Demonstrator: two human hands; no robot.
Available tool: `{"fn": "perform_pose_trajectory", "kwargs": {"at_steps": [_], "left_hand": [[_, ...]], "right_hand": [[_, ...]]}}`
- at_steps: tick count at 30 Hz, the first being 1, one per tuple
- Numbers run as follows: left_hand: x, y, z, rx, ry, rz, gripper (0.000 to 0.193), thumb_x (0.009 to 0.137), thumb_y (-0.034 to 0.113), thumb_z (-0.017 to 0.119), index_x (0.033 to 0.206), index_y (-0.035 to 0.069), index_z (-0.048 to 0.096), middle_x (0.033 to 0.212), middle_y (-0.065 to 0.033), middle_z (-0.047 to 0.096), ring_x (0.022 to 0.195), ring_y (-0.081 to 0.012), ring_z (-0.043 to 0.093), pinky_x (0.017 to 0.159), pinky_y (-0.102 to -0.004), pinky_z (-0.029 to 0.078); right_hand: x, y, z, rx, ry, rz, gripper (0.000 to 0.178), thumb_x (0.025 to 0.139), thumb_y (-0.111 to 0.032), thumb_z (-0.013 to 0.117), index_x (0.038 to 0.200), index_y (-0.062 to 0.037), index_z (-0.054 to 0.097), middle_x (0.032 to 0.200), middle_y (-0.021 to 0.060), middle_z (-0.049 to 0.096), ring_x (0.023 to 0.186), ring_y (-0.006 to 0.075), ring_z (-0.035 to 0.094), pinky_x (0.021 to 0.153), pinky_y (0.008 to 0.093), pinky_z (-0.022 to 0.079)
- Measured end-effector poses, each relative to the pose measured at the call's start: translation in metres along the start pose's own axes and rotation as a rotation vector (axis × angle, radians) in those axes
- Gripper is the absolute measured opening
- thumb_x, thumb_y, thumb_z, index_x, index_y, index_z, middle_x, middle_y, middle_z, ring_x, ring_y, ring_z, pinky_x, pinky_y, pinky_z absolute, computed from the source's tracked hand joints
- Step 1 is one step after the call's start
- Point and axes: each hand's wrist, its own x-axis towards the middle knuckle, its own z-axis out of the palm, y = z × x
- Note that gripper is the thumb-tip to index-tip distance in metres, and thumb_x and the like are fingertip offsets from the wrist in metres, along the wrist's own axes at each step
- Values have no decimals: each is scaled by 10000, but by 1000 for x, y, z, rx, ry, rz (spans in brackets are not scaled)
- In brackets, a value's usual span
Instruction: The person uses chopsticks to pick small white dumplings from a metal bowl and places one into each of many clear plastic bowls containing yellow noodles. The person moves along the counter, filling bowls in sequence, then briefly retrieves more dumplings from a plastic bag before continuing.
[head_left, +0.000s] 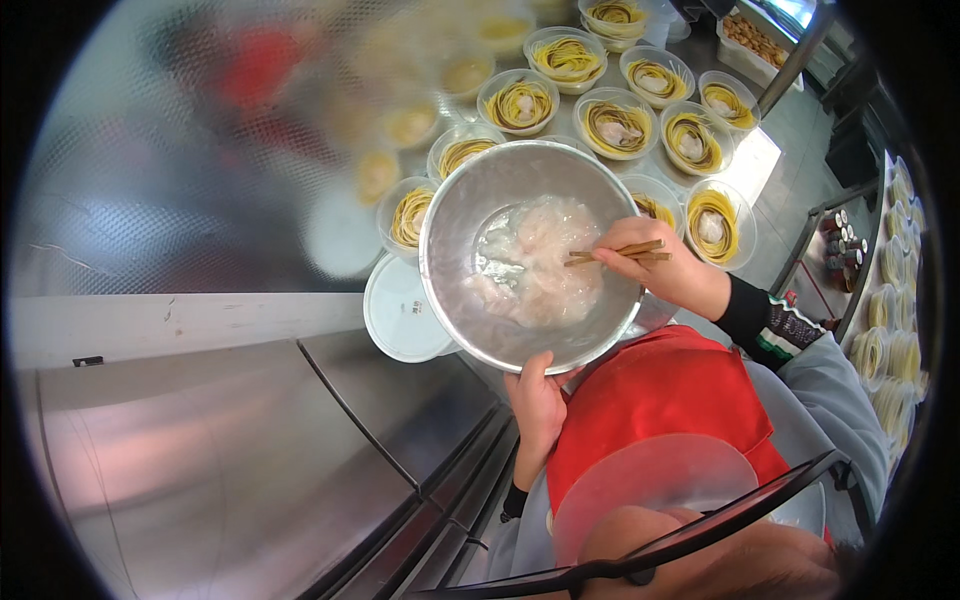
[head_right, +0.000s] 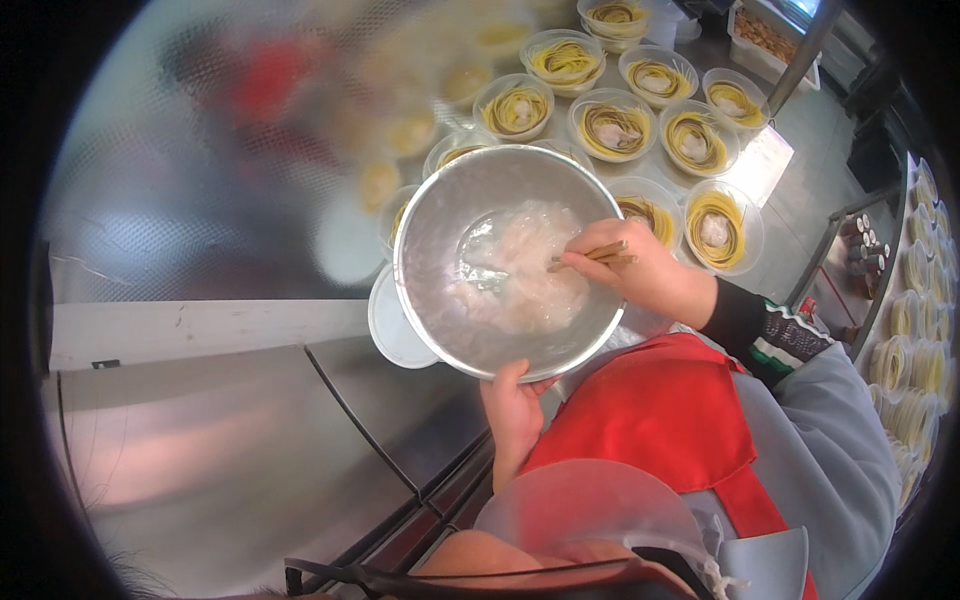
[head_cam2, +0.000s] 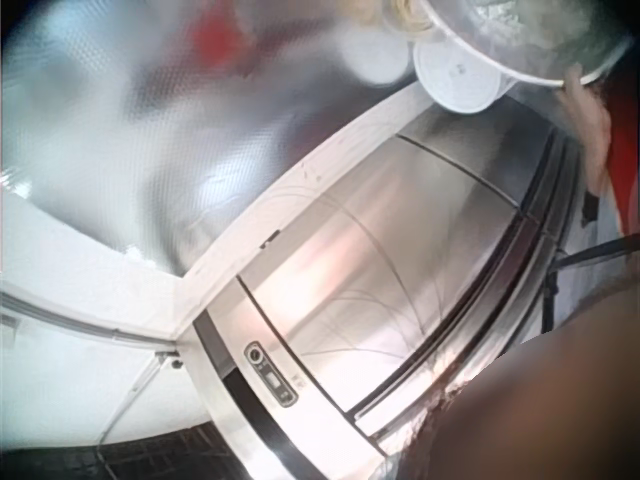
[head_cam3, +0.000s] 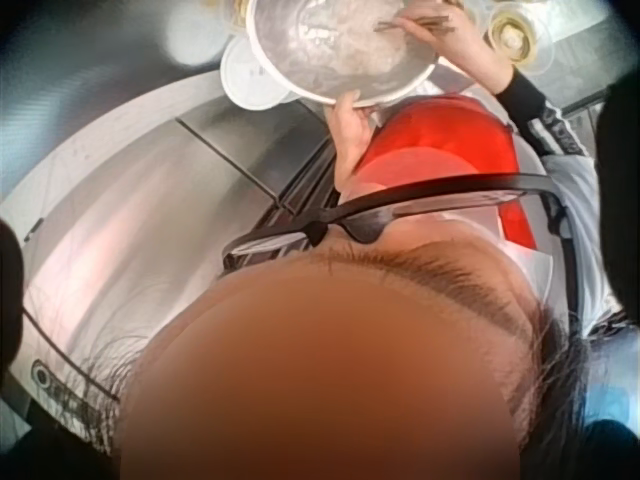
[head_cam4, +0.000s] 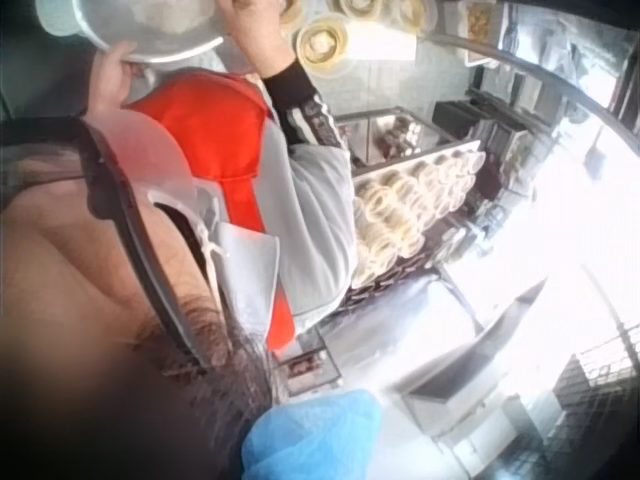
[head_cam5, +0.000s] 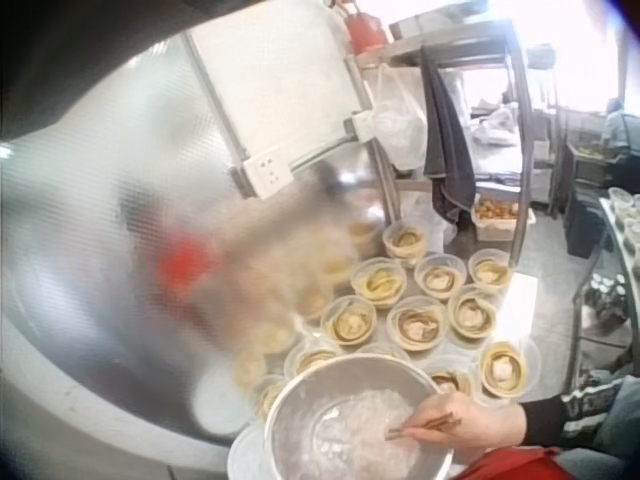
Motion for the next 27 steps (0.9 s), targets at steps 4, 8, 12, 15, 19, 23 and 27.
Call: {"fn": "perform_pose_trajectory", "kwargs": {"at_steps": [4, 8, 12, 15, 19, 23, 27], "left_hand": [[-7, -6, 5, 19, -7, -7, 472, 853, 51, 511, 1304, -77, 461, 1181, -186, 612, 931, -299, 692, 692, -418, 623], [-17, -9, 6, 1, -23, -18, 446, 855, 34, 519, 1285, -75, 474, 1157, -189, 617, 910, -301, 698, 680, -414, 634], [-21, -9, 5, -28, -48, -22, 398, 858, 14, 525, 1243, -81, 497, 1134, -189, 623, 867, -285, 706, 673, -396, 645], [-23, -8, 2, -7, -59, -23, 403, 856, 16, 524, 1244, -90, 488, 1129, -195, 623, 864, -283, 706, 673, -387, 645], [-22, -7, 3, 2, -79, -4, 407, 855, 18, 523, 1242, -99, 477, 1116, -197, 626, 862, -283, 707, 671, -377, 645], [-20, -6, 3, 72, -55, 12, 382, 866, 29, 509, 1214, -127, 512, 1099, -213, 632, 888, -316, 704, 690, -430, 644], [-17, -5, 2, 104, -70, 6, 383, 865, 18, 504, 1216, -134, 504, 1086, -218, 629, 871, -315, 704, 685, -427, 644]], "right_hand": [[-1, 2, 13, 40, 88, -11, 119, 966, -89, 627, 954, 13, 689, 847, 85, 681, 782, 192, 622, 696, 322, 488], [5, -4, 30, 424, 235, 234, 206, 1019, -148, 565, 1005, 21, 682, 847, 70, 690, 767, 142, 624, 697, 284, 497], [9, 1, 32, 618, 416, 338, 290, 1041, -246, 544, 1021, 7, 684, 827, 49, 694, 739, 90, 618, 681, 232, 482], [9, 5, 28, 569, 478, 320, 300, 1040, -271, 547, 1019, -10, 691, 845, 40, 693, 753, 84, 616, 673, 226, 475], [3, 0, 21, 500, 553, 277, 284, 1033, -254, 561, 1022, -3, 694, 862, 35, 681, 773, 81, 604, 688, 233, 482], [-4, -12, 20, 441, 522, 318, 298, 1051, -234, 531, 1044, 26, 677, 870, 46, 668, 783, 90, 585, 729, 243, 489], [-4, -18, 22, 365, 512, 318, 287, 1046, -228, 538, 1015, 17, 683, 852, 37, 656, 770, 93, 579, 723, 244, 483]]}}
